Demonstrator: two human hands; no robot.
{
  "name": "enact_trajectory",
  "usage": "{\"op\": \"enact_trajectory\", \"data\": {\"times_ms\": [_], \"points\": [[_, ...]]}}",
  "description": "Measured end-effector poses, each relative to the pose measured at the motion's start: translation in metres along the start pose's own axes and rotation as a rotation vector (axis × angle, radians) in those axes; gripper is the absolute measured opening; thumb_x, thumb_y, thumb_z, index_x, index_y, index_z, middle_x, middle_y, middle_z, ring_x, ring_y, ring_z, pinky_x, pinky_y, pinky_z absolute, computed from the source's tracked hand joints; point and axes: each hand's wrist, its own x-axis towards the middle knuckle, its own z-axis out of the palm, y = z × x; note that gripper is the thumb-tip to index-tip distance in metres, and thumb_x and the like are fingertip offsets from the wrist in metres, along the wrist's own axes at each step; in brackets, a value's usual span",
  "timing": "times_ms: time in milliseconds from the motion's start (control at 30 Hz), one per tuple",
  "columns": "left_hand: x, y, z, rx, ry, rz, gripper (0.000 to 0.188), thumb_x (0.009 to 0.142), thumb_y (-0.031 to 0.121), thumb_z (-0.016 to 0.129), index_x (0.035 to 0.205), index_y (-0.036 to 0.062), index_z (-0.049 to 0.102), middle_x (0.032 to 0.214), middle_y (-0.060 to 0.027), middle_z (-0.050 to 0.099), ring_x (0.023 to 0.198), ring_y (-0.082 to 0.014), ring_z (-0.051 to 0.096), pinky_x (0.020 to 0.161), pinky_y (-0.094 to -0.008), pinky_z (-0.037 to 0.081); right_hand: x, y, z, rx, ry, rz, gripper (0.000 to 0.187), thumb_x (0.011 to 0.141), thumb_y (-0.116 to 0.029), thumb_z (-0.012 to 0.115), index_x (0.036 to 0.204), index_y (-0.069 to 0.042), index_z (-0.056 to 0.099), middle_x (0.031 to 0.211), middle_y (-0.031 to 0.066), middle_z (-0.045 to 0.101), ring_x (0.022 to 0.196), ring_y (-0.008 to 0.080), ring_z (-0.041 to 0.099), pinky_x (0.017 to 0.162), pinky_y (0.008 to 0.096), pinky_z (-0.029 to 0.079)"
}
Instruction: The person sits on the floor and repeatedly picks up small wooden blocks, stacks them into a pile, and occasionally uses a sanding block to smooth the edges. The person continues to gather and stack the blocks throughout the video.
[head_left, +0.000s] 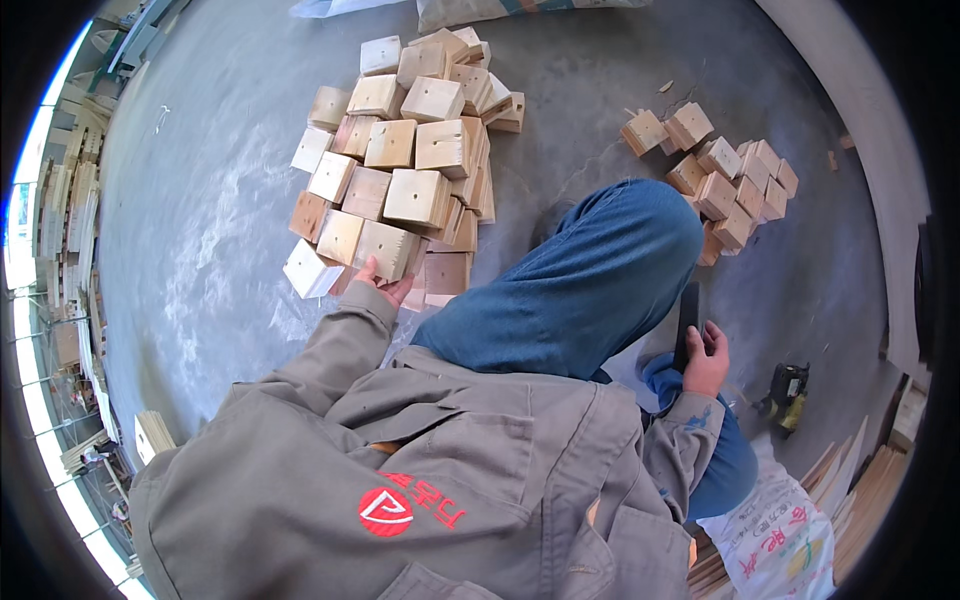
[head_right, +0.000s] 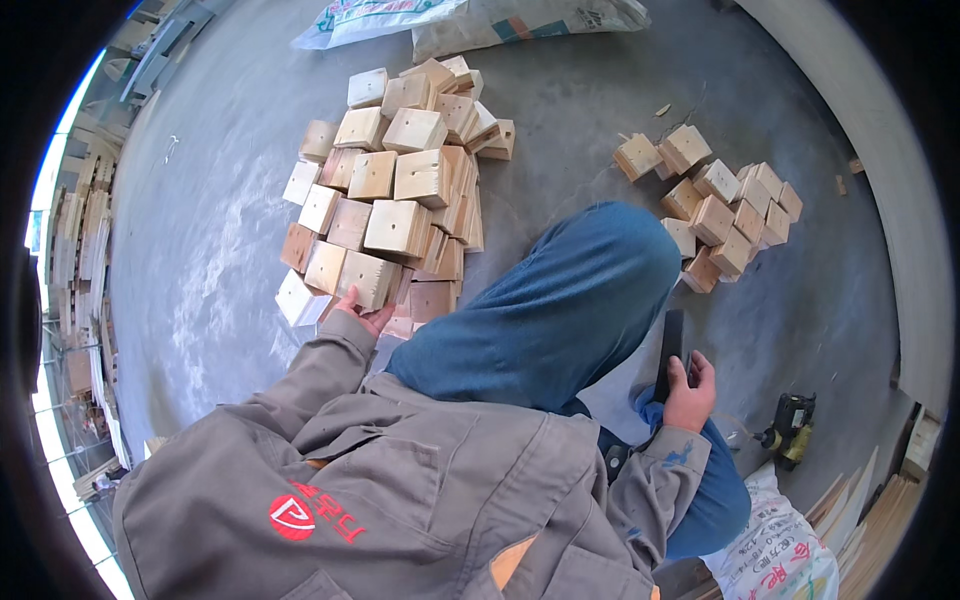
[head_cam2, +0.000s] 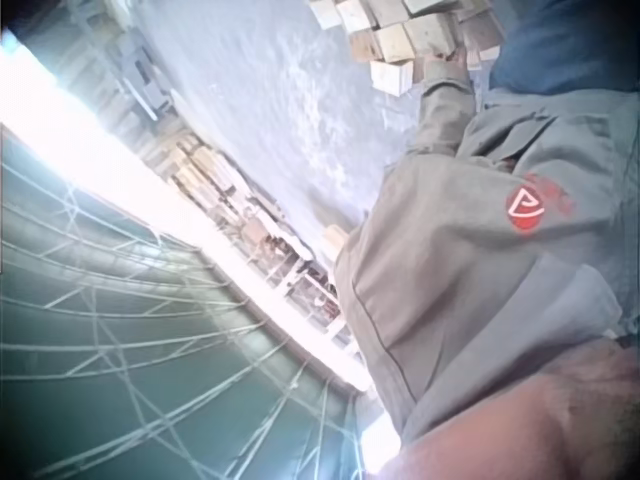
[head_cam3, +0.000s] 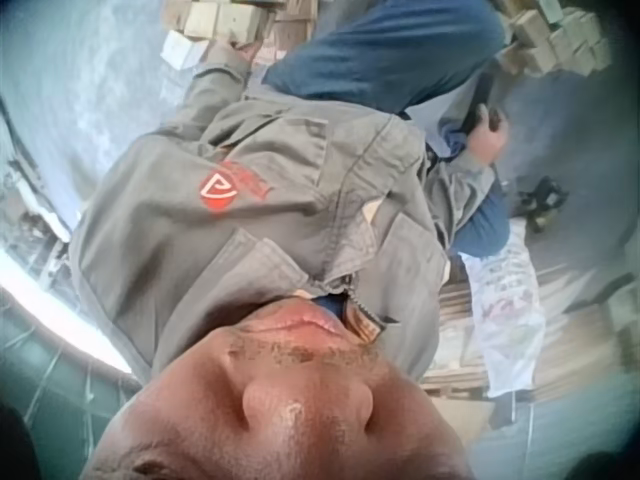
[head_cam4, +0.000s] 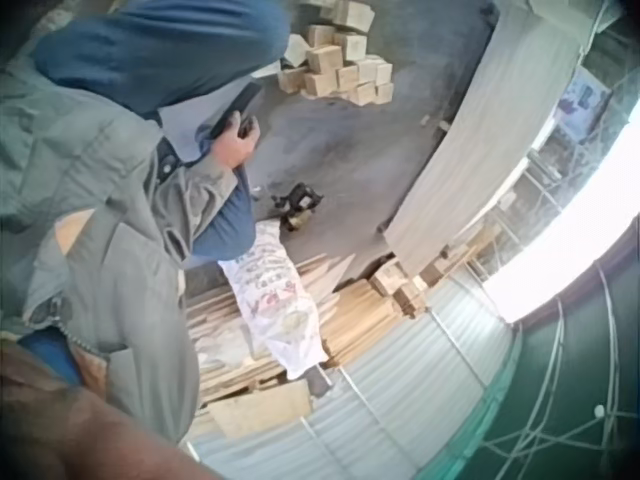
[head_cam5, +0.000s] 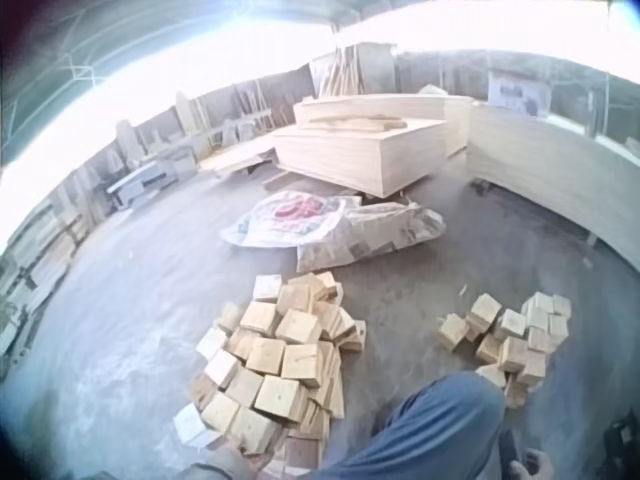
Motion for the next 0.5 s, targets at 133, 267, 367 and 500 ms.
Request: {"op": "enact_trajectory", "data": {"times_ms": [133,267,367,500], "points": [[0.001,0.007,-0.003,0.036,-0.001,-0.068,0.057,0.102,0.044,0.058,0.141,0.005,0.043,0.14,-0.0281,0.048,0.127,-0.0492,0.05,0.11,-0.0624,0.042,-0.003,-0.004,0.001,-0.096,-0.003,-0.036,0.05,0.089,-0.018,0.078,0.13,0.004,0.059,0.119,0.0161,0.067,0.108,0.0223,0.064,0.094,0.0343,0.052],[-0.008,0.009,-0.006,0.132,-0.025,-0.145,0.072,0.097,0.05,0.064,0.146,0.0056,0.036,0.148,-0.0313,0.042,0.135,-0.0515,0.044,0.111,-0.0624,0.041,-0.005,-0.011,0.002,-0.083,-0.01,-0.032,0.049,0.09,-0.017,0.077,0.131,0.004,0.059,0.118,0.0156,0.067,0.107,0.0217,0.064,0.094,0.0339,0.052],[-0.017,-0.003,-0.01,0.207,0.122,-0.19,0.081,0.092,0.054,0.068,0.146,0.004,0.036,0.151,-0.0299,0.041,0.133,-0.0491,0.048,0.109,-0.0629,0.042,-0.007,-0.02,0.002,-0.078,-0.007,-0.047,0.048,0.091,-0.017,0.076,0.131,0.004,0.058,0.118,0.0159,0.067,0.107,0.0214,0.064,0.094,0.0335,0.052],[-0.026,-0.022,-0.026,0.455,-0.029,-0.345,0.087,0.092,0.048,0.072,0.153,0.0043,0.03,0.144,-0.0294,0.051,0.126,-0.0422,0.057,0.105,-0.0602,0.047,-0.006,-0.019,-0.002,-0.061,-0.012,-0.074,0.046,0.092,-0.016,0.074,0.13,0.005,0.058,0.118,0.0159,0.067,0.108,0.0212,0.064,0.094,0.0331,0.052]]}}
